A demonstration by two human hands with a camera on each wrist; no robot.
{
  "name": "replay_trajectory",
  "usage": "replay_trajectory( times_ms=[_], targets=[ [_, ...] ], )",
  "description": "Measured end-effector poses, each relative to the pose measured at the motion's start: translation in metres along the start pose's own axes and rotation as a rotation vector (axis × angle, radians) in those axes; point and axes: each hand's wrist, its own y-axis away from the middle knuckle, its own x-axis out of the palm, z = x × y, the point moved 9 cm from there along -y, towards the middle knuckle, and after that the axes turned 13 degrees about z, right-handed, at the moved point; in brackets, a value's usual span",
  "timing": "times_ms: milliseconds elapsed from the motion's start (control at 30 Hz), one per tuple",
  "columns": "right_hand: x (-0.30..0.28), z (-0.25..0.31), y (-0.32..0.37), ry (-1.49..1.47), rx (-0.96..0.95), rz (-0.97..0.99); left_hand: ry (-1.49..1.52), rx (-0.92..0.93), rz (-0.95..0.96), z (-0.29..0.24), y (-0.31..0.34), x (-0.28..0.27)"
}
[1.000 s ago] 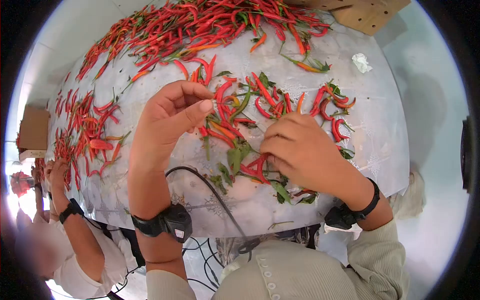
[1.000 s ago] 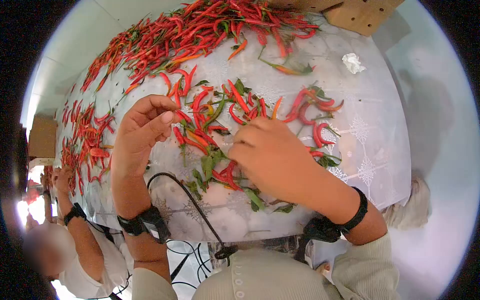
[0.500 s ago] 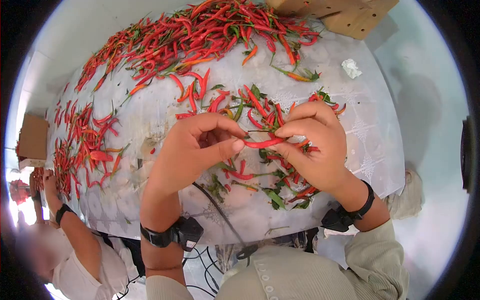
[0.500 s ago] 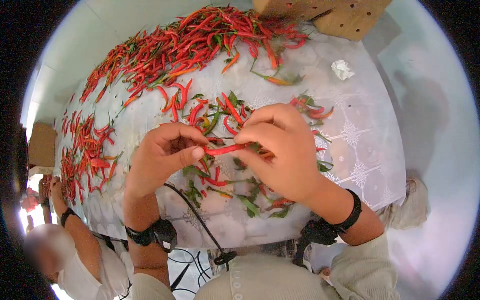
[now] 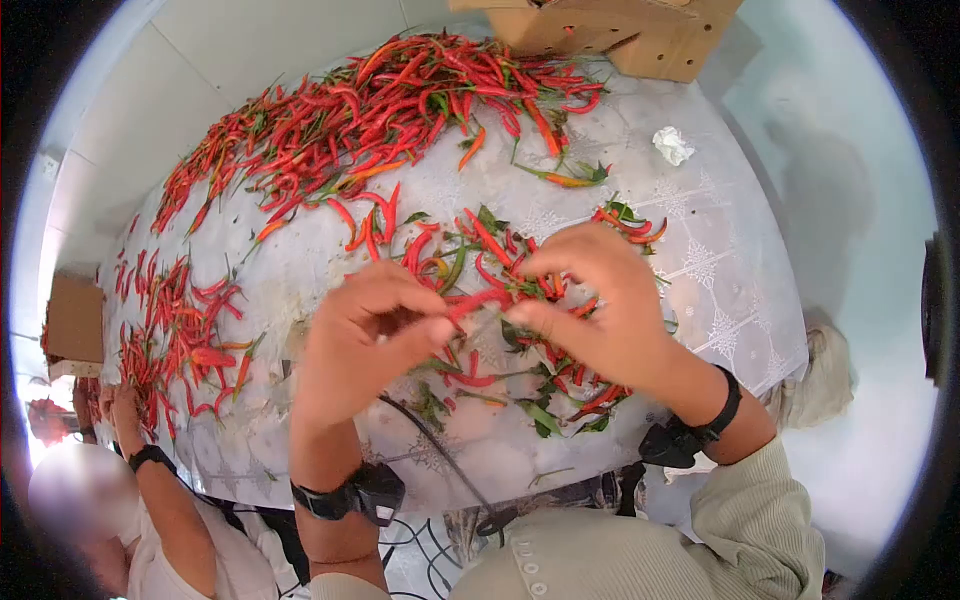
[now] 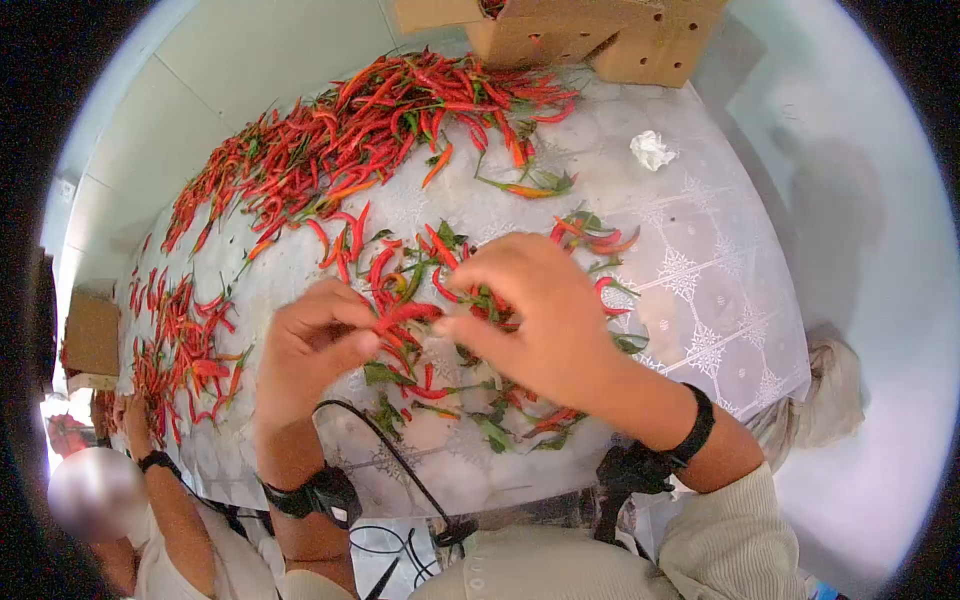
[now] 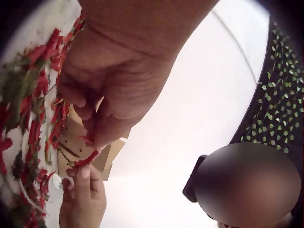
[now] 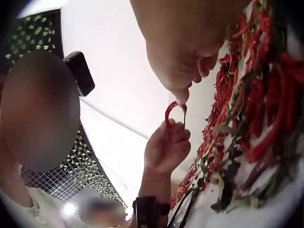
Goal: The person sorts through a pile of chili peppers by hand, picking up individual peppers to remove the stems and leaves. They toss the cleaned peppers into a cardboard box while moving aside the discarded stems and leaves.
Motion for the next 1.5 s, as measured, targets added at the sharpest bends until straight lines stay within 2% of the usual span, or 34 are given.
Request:
replay_trajectory(
  times_ms=[67,133,200,267,300,367,400,500,567,633,667,767,800,900,933,1000,1100,1133,1233,1333,1433,1500],
  targets=[
    [-0.005,-0.017,0.0,-0.016,0.067,-0.007,0.023,0.025,-0.158,-0.001,0.008,-0.03],
    [-0.007,-0.038,0.001,0.044,0.101,0.013,0.168,0.003,-0.447,0.008,0.029,-0.075],
    [-0.013,-0.049,-0.001,0.117,0.151,0.023,0.16,0.073,-0.818,0.016,0.06,-0.122],
    [-0.023,-0.051,-0.003,0.201,0.225,0.032,0.013,0.041,-1.022,0.016,0.091,-0.155],
    [-0.031,-0.049,-0.003,0.335,0.179,0.002,-0.061,0.02,-1.121,0.015,0.107,-0.169],
    [-0.048,-0.047,-0.002,0.603,0.087,-0.06,-0.196,-0.008,-1.252,0.013,0.135,-0.191],
    [-0.057,-0.057,0.0,0.57,0.17,-0.051,-0.264,-0.018,-1.315,0.011,0.147,-0.199],
    [-0.079,-0.082,0.009,0.488,0.393,-0.014,-0.206,-0.04,-1.429,0.018,0.162,-0.21],
    [-0.091,-0.096,0.019,0.455,0.51,0.022,-0.125,-0.055,-1.228,0.028,0.146,-0.205],
    [-0.098,-0.105,0.026,0.429,0.534,0.064,-0.098,-0.093,-0.984,0.019,0.108,-0.177],
    [-0.099,-0.109,0.029,0.412,0.545,0.085,-0.206,-0.245,-0.888,0.023,0.092,-0.164],
    [-0.083,-0.118,0.029,0.336,0.505,0.24,-0.468,-0.368,-0.521,0.023,0.044,-0.11],
    [-0.079,-0.114,0.027,0.31,0.48,0.231,-0.472,-0.376,-0.415,0.029,0.036,-0.099],
    [-0.061,-0.111,0.021,0.247,0.479,0.301,-0.529,-0.343,-0.336,0.026,0.021,-0.072],
    [-0.051,-0.11,0.018,0.247,0.464,0.322,-0.503,-0.401,-0.268,0.034,0.018,-0.067],
    [-0.029,-0.109,0.013,0.246,0.431,0.366,-0.434,-0.378,-0.185,0.039,0.013,-0.05],
    [-0.007,-0.078,0.006,-0.212,0.262,0.299,-0.288,-0.336,-0.132,0.041,0.004,-0.026],
    [-0.004,-0.071,0.005,-0.22,0.228,0.327,-0.231,-0.321,-0.127,0.041,0.003,-0.022],
    [-0.026,-0.065,0.008,-0.115,0.299,0.326,-0.14,-0.183,-0.07,0.036,0.0,-0.012],
    [-0.054,-0.071,0.022,0.058,0.498,0.475,-0.327,-0.282,-0.1,0.014,0.004,-0.015],
    [-0.05,-0.076,0.045,0.113,0.65,0.763,-0.489,-0.453,-0.051,0.014,0.013,-0.022],
    [-0.038,-0.068,0.044,0.192,0.497,0.788,-0.514,-0.455,0.009,0.016,0.015,-0.016]
  ],
)
